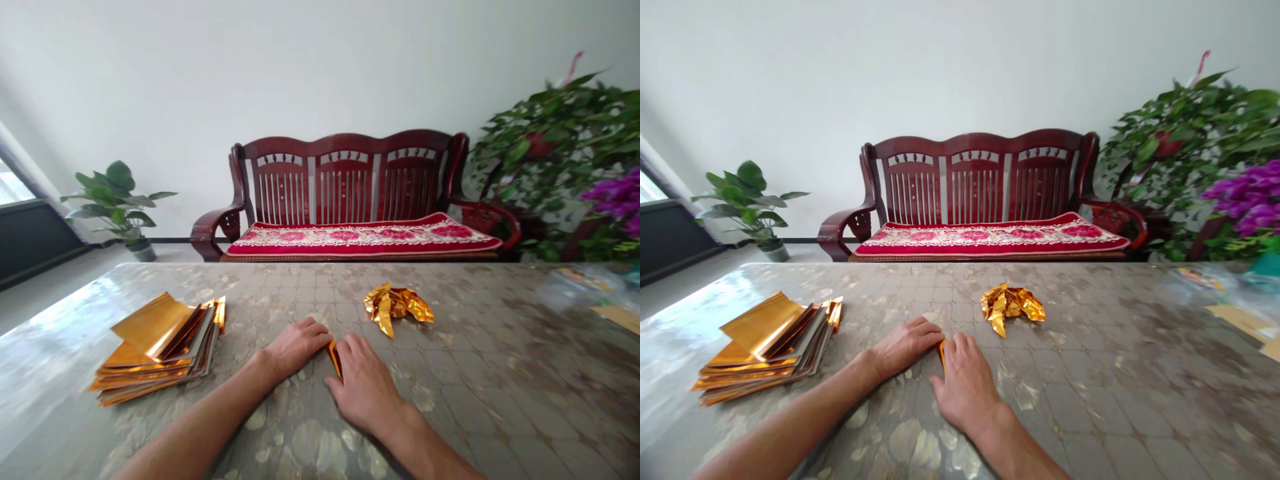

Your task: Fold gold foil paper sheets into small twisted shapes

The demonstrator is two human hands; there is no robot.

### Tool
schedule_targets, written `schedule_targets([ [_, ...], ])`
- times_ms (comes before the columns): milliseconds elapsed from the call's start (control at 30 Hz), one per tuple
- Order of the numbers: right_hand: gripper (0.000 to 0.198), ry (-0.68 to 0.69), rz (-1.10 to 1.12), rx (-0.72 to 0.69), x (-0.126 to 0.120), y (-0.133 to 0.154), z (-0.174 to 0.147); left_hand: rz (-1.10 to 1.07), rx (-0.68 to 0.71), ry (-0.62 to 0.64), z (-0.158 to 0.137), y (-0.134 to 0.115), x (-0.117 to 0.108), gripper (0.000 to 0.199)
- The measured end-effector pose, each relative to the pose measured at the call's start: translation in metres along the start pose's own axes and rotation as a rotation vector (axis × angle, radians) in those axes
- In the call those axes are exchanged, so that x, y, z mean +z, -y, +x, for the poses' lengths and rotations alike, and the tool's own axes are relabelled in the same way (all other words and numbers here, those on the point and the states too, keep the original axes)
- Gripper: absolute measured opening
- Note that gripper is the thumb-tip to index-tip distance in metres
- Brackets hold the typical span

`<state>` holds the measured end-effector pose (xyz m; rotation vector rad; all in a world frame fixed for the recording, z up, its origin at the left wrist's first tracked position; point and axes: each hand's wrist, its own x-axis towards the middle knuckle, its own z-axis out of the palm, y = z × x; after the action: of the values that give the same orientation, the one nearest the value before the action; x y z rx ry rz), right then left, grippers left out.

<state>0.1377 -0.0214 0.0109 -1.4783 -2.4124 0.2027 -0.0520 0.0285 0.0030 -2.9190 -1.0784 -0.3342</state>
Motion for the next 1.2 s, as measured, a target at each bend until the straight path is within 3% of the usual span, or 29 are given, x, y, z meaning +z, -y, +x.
schedule_targets([
  [133,0.018,-0.008,-0.048,0.010,0.004,-0.005,0.001,0.010,0.018,-0.047,0.002,0.002,0.006,0.022],
  [533,0.045,0.040,-0.197,-0.003,0.001,-0.016,0.006,0.103,0.129,-0.036,0.011,0.004,0.005,0.024],
  [633,0.047,0.048,-0.181,0.005,-0.002,-0.023,0.008,0.122,0.110,-0.052,0.016,0.004,0.010,0.019],
  [767,0.035,0.036,-0.131,-0.004,-0.006,-0.023,0.007,0.113,0.098,-0.077,0.020,0.002,0.016,0.016],
  [967,0.059,0.073,-0.219,0.014,-0.005,-0.018,0.008,0.117,0.111,-0.077,0.023,0.000,0.014,0.019],
  [1200,0.056,0.021,-0.141,-0.006,-0.004,-0.034,0.010,-0.028,0.016,-0.133,0.025,-0.005,0.016,0.024],
])
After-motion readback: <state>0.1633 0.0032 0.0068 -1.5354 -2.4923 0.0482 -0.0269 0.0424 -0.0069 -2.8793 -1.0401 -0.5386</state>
